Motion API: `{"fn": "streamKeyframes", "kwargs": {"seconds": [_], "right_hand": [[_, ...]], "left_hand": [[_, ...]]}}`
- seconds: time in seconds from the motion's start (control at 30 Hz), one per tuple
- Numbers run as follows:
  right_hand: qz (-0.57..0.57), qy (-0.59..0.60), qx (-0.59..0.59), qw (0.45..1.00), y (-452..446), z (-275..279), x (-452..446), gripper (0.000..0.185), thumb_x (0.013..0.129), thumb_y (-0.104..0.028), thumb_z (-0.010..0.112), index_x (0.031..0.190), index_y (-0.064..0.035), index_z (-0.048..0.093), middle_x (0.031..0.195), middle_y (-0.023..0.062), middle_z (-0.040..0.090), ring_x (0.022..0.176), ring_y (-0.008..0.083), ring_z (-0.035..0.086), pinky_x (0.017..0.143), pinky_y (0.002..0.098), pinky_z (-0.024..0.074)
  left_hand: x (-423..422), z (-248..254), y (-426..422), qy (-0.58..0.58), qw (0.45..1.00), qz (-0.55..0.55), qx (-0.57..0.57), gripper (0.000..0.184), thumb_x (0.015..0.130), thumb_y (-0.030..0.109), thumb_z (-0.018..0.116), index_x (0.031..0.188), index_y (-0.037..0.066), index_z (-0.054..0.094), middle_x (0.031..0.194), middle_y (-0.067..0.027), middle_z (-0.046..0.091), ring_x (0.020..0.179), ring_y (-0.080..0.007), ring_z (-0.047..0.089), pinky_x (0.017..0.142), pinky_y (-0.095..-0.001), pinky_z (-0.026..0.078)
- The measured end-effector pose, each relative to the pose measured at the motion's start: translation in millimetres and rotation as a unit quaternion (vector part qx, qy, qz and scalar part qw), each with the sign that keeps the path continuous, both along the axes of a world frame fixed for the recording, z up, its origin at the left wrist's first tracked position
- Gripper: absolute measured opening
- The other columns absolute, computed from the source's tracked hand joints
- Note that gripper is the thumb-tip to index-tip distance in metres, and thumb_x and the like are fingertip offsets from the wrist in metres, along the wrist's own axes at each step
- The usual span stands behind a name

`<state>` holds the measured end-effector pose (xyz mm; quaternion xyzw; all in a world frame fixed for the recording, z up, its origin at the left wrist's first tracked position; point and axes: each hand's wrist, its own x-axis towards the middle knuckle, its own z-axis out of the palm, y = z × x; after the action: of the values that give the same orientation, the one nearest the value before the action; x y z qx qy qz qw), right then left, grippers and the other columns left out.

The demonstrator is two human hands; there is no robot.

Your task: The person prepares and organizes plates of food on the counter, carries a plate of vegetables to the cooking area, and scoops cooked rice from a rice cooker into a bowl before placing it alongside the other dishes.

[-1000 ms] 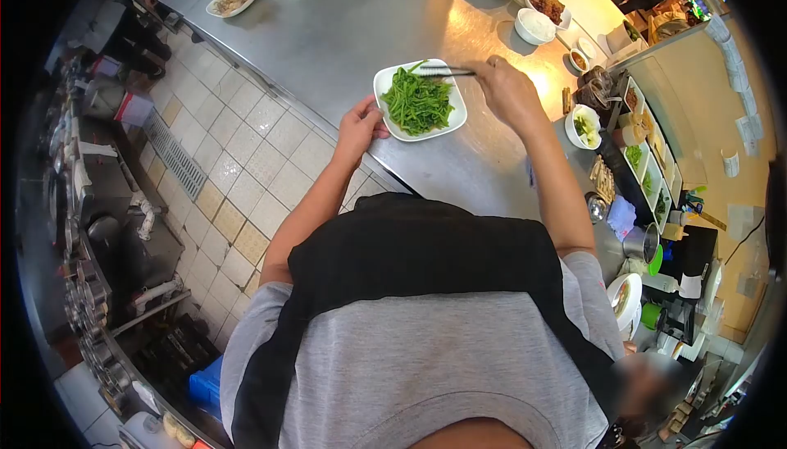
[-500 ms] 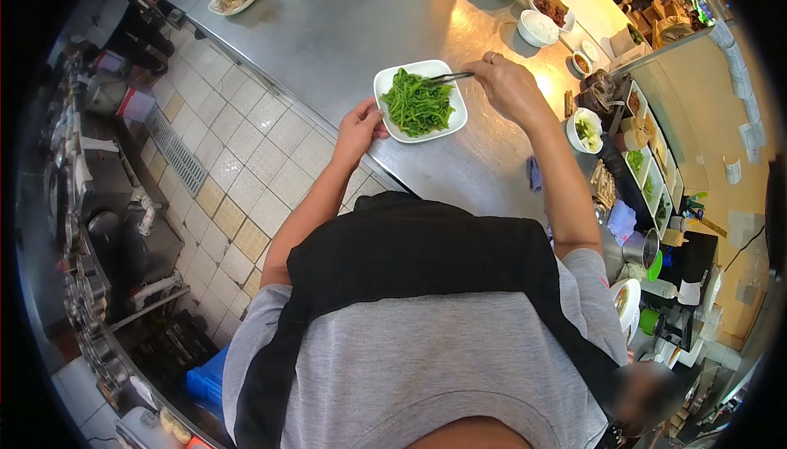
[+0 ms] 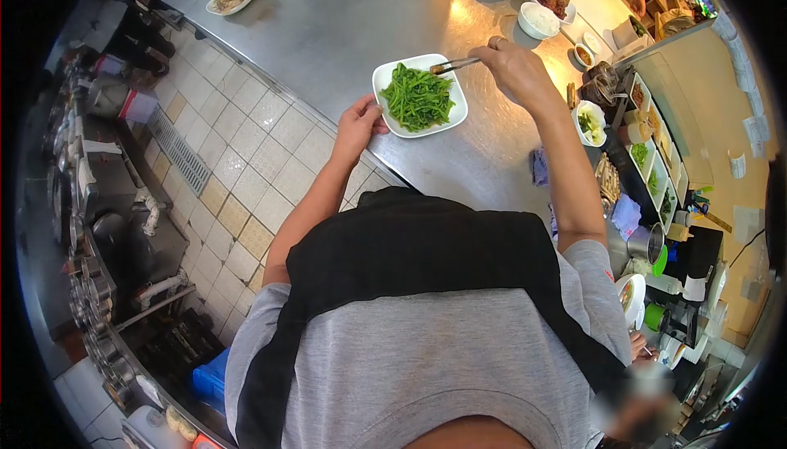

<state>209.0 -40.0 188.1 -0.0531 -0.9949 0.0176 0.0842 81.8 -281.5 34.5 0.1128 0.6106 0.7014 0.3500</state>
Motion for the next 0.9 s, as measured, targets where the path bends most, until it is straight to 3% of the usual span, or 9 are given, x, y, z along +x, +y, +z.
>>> {"fn": "streamKeyframes", "kwargs": {"seconds": [0.2, 0.3, 0.53, 0.63, 0.73, 0.9], "right_hand": [[0.007, -0.065, -0.006, 0.998, -20, 1, 0, 0.029, 0.084, -0.009, 0.049, 0.108, -0.0145, 0.066, 0.094, 0.0153, 0.061, 0.089, 0.0301, 0.063, 0.075, 0.0401, 0.0504], [-0.006, -0.039, -0.045, 0.998, -23, 18, -7, 0.03, 0.083, -0.008, 0.05, 0.108, -0.0144, 0.065, 0.095, 0.0162, 0.061, 0.091, 0.0305, 0.063, 0.076, 0.0398, 0.0508], [0.013, -0.023, -0.02, 0.999, -21, -35, -47, 0.033, 0.079, -0.004, 0.051, 0.107, -0.0128, 0.065, 0.093, 0.0154, 0.061, 0.09, 0.0307, 0.062, 0.074, 0.0398, 0.0515], [0.016, -0.017, -0.02, 1.0, -19, -31, -38, 0.033, 0.078, -0.002, 0.051, 0.105, -0.012, 0.066, 0.092, 0.0153, 0.062, 0.088, 0.0314, 0.063, 0.072, 0.0404, 0.0517], [0.015, 0.003, -0.029, 0.999, -27, -5, -17, 0.028, 0.083, -0.007, 0.049, 0.106, -0.0122, 0.065, 0.089, 0.0136, 0.06, 0.082, 0.0304, 0.063, 0.069, 0.0391, 0.0505], [0.003, 0.004, -0.038, 0.999, -32, -12, 7, 0.028, 0.081, -0.006, 0.05, 0.104, -0.0114, 0.066, 0.089, 0.0136, 0.061, 0.081, 0.0304, 0.063, 0.069, 0.0395, 0.0507]], "left_hand": [[0, 1, -1, -0.003, 1.0, -0.004, 0.0, 0.044, 0.087, 0.012, 0.055, 0.127, -0.005, 0.047, 0.089, -0.009, 0.062, 0.067, -0.0127, 0.061, 0.061, -0.0235, 0.052], [1, 3, -1, -0.001, 1.0, 0.0, -0.007, 0.045, 0.087, 0.011, 0.054, 0.128, -0.003, 0.046, 0.093, -0.008, 0.061, 0.073, -0.013, 0.06, 0.065, -0.0242, 0.052], [0, 0, -2, 0.012, 1.0, -0.015, -0.008, 0.048, 0.085, 0.01, 0.054, 0.131, -0.001, 0.044, 0.096, -0.0068, 0.06, 0.077, -0.0138, 0.06, 0.067, -0.0247, 0.051], [0, 1, -1, 0.007, 1.0, -0.006, 0.011, 0.047, 0.084, 0.005, 0.055, 0.129, -0.005, 0.044, 0.088, -0.008, 0.06, 0.071, -0.0133, 0.06, 0.063, -0.0244, 0.053], [2, 6, -1, 0.01, 1.0, -0.011, 0.009, 0.046, 0.084, 0.005, 0.054, 0.129, -0.004, 0.045, 0.088, -0.0076, 0.06, 0.071, -0.0134, 0.06, 0.064, -0.0243, 0.053], [1, 9, 2, 0.016, 1.0, -0.023, 0.003, 0.046, 0.084, 0.006, 0.052, 0.129, -0.004, 0.045, 0.09, -0.0085, 0.062, 0.072, -0.0134, 0.06, 0.064, -0.0244, 0.053]]}}
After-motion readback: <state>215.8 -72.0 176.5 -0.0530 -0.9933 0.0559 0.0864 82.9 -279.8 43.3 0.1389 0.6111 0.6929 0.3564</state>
